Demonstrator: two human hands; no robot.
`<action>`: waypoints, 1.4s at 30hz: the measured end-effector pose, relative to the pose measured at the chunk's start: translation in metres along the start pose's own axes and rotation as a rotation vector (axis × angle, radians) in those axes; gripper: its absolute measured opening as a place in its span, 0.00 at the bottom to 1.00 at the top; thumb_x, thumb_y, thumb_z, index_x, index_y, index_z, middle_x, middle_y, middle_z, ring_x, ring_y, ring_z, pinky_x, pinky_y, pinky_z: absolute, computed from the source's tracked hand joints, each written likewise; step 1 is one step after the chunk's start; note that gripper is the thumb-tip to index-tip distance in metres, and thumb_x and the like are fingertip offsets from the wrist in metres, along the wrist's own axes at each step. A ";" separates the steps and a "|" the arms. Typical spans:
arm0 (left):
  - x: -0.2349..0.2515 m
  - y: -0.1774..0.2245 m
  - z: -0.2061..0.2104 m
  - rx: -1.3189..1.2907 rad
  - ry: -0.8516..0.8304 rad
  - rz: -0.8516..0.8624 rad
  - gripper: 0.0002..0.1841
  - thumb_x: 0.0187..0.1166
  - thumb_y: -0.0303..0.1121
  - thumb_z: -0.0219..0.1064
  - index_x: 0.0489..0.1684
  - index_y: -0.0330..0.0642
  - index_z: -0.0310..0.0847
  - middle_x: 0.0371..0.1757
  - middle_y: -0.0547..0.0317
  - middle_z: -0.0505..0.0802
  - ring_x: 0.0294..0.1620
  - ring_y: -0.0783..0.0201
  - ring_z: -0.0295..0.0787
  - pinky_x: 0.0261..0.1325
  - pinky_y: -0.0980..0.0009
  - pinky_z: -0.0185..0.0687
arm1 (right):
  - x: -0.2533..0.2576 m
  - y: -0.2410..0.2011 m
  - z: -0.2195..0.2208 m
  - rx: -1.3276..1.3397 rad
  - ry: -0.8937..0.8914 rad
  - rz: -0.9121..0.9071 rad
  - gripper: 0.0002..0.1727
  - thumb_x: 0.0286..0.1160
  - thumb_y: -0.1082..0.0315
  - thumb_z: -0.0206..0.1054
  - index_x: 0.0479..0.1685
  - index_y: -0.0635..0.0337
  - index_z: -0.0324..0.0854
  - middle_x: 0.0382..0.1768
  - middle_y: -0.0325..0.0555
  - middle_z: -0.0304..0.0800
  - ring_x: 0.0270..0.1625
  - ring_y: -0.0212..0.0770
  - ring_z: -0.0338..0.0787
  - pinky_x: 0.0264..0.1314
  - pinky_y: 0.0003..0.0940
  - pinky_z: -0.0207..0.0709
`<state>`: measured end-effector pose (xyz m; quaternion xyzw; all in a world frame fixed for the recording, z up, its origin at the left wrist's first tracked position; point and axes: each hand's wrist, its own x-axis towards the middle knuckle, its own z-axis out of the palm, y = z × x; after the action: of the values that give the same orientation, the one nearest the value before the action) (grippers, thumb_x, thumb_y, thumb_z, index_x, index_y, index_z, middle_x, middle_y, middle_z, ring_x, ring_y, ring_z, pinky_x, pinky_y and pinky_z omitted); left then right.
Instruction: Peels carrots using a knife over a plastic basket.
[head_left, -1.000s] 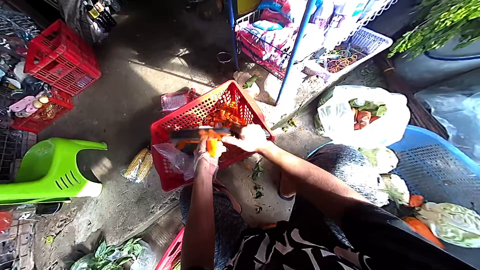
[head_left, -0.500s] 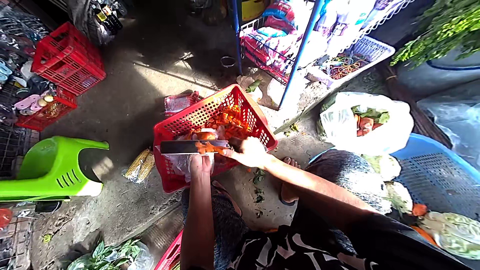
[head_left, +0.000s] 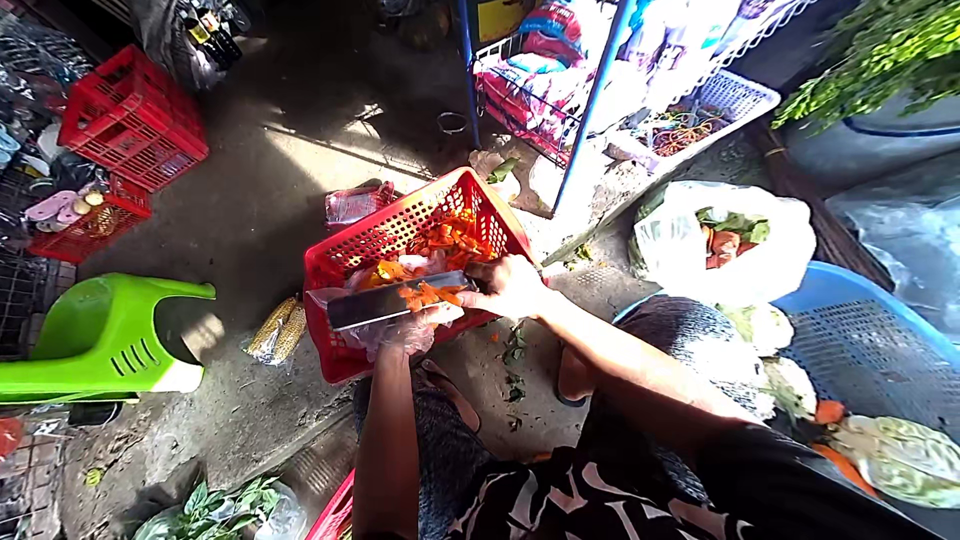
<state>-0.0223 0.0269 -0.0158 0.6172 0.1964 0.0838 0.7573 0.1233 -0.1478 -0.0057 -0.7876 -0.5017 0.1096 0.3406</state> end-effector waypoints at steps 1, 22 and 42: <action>0.000 -0.007 -0.005 0.041 0.092 -0.005 0.08 0.76 0.16 0.59 0.46 0.35 0.79 0.33 0.64 0.89 0.34 0.77 0.85 0.44 0.79 0.83 | -0.002 -0.001 0.001 -0.025 -0.023 -0.012 0.52 0.67 0.15 0.44 0.36 0.59 0.88 0.23 0.51 0.86 0.32 0.56 0.90 0.34 0.61 0.76; -0.021 0.013 0.019 0.743 0.463 0.211 0.32 0.56 0.31 0.84 0.61 0.22 0.80 0.53 0.41 0.92 0.56 0.62 0.89 0.67 0.68 0.81 | 0.013 0.034 -0.001 -0.092 -0.205 0.496 0.46 0.76 0.22 0.50 0.50 0.60 0.89 0.40 0.64 0.93 0.51 0.69 0.92 0.52 0.74 0.78; -0.010 0.020 0.014 0.839 0.449 0.065 0.36 0.62 0.37 0.83 0.70 0.25 0.76 0.63 0.37 0.88 0.66 0.54 0.85 0.75 0.62 0.77 | 0.028 0.014 0.006 -0.016 -0.227 0.505 0.48 0.73 0.18 0.46 0.51 0.56 0.89 0.42 0.61 0.93 0.53 0.66 0.92 0.52 0.72 0.78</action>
<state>-0.0239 0.0150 0.0074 0.8422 0.3526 0.1524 0.3784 0.1433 -0.1252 -0.0142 -0.8730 -0.3251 0.2747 0.2381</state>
